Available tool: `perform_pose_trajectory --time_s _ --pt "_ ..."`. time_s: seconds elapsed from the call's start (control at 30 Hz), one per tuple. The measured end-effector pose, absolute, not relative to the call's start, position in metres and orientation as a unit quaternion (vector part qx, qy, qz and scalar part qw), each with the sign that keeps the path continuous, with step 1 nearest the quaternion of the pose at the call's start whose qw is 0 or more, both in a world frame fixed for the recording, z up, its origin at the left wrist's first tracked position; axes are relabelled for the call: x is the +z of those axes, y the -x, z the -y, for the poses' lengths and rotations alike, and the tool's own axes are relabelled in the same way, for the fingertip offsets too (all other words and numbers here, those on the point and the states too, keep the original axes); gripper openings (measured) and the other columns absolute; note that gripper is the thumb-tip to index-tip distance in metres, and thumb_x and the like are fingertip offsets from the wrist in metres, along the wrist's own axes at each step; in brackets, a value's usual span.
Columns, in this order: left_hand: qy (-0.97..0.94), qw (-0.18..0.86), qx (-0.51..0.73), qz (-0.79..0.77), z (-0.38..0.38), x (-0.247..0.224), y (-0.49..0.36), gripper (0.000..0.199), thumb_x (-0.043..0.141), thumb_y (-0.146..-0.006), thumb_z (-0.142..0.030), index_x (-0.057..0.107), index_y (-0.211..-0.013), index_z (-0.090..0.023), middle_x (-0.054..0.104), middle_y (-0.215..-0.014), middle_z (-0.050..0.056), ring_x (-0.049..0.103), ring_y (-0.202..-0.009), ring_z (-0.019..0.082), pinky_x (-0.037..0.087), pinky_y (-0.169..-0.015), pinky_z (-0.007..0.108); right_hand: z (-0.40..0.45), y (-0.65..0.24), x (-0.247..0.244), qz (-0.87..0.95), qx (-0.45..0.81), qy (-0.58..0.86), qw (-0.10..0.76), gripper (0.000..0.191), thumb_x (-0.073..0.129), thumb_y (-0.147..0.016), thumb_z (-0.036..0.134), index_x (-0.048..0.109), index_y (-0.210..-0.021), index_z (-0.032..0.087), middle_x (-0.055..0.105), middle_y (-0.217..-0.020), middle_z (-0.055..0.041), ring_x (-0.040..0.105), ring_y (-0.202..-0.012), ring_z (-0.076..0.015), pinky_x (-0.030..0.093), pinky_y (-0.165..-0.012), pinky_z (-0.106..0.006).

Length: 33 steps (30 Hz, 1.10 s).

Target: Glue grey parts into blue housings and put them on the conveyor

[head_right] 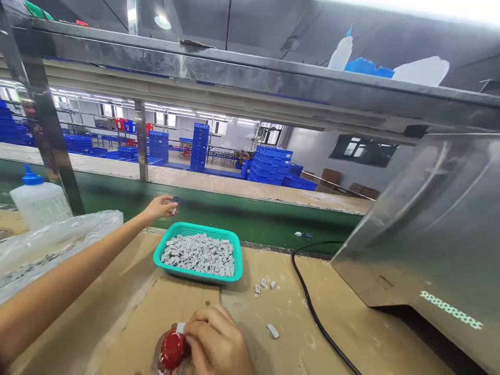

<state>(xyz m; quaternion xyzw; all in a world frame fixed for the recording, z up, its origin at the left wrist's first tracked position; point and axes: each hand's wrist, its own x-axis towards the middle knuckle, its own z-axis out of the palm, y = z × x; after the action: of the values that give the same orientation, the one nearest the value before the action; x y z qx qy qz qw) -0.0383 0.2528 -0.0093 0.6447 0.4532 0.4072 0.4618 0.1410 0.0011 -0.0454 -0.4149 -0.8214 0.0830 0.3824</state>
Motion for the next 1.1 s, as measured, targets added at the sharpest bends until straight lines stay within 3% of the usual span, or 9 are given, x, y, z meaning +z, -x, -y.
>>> perform_pose_trajectory --time_s 0.1,0.27,0.4,0.5,0.63,1.1 --pt "-0.617 0.543 0.417 -0.387 -0.185 -0.004 0.052 0.036 0.039 -0.084 -0.021 0.033 -0.12 -0.019 0.058 -0.098 0.007 0.058 -0.071 0.007 0.047 -0.072 0.024 0.002 -0.138 -0.036 0.82 0.102 0.416 0.38 0.022 0.044 -0.076 0.003 0.061 -0.077 0.017 0.059 -0.073 -0.0047 0.054 -0.069 -0.0145 0.047 -0.061 -0.024" --pt "-0.622 0.636 0.324 -0.321 -0.086 -0.012 0.066 0.042 0.054 -0.074 -0.022 0.043 -0.115 -0.022 0.06 -0.094 0.004 0.055 -0.068 0.008 0.044 -0.067 0.023 0.006 -0.139 -0.023 0.786 0.158 0.448 0.395 0.015 0.051 -0.076 0.011 0.064 -0.075 0.02 0.062 -0.077 -0.0034 0.058 -0.072 -0.0147 0.048 -0.064 -0.024" --pt "-0.787 0.429 0.282 -0.341 -0.053 -0.015 0.065 0.032 0.055 -0.072 -0.026 0.057 -0.103 -0.023 0.062 -0.093 0.002 0.053 -0.078 0.013 0.039 -0.067 0.023 0.01 -0.14 -0.012 0.741 0.216 0.436 0.462 0.013 0.057 -0.072 0.012 0.065 -0.076 0.022 0.064 -0.075 -0.0017 0.06 -0.074 -0.0138 0.049 -0.066 -0.02" --pt "-0.851 0.321 0.258 -0.326 -0.041 -0.011 0.061 0.023 0.052 -0.072 -0.024 0.062 -0.093 -0.021 0.064 -0.084 0.0 0.053 -0.072 0.012 0.036 -0.063 0.021 0.011 -0.134 -0.01 0.718 0.226 0.416 0.51 0.013 0.059 -0.07 0.011 0.066 -0.075 0.021 0.064 -0.074 -0.0029 0.06 -0.075 -0.0146 0.051 -0.066 -0.021" --pt "-0.867 0.32 0.221 -0.311 -0.032 -0.007 0.056 0.02 0.049 -0.073 -0.027 0.065 -0.072 -0.016 0.061 -0.062 0.0 0.05 -0.059 0.011 0.031 -0.052 0.019 0.012 -0.123 -0.014 0.714 0.236 0.418 0.51 0.014 0.058 -0.069 0.009 0.066 -0.073 0.02 0.063 -0.074 -0.0042 0.06 -0.073 -0.0152 0.051 -0.065 -0.023" --pt "-0.869 0.348 0.206 -0.285 -0.033 -0.014 0.056 0.022 0.051 -0.074 -0.032 0.062 -0.067 -0.014 0.058 -0.058 -0.001 0.047 -0.054 0.009 0.028 -0.049 0.018 0.015 -0.121 -0.021 0.755 0.202 0.409 0.471 0.021 0.053 -0.072 0.005 0.066 -0.078 0.02 0.06 -0.081 -0.0046 0.059 -0.075 -0.0144 0.05 -0.066 -0.024"
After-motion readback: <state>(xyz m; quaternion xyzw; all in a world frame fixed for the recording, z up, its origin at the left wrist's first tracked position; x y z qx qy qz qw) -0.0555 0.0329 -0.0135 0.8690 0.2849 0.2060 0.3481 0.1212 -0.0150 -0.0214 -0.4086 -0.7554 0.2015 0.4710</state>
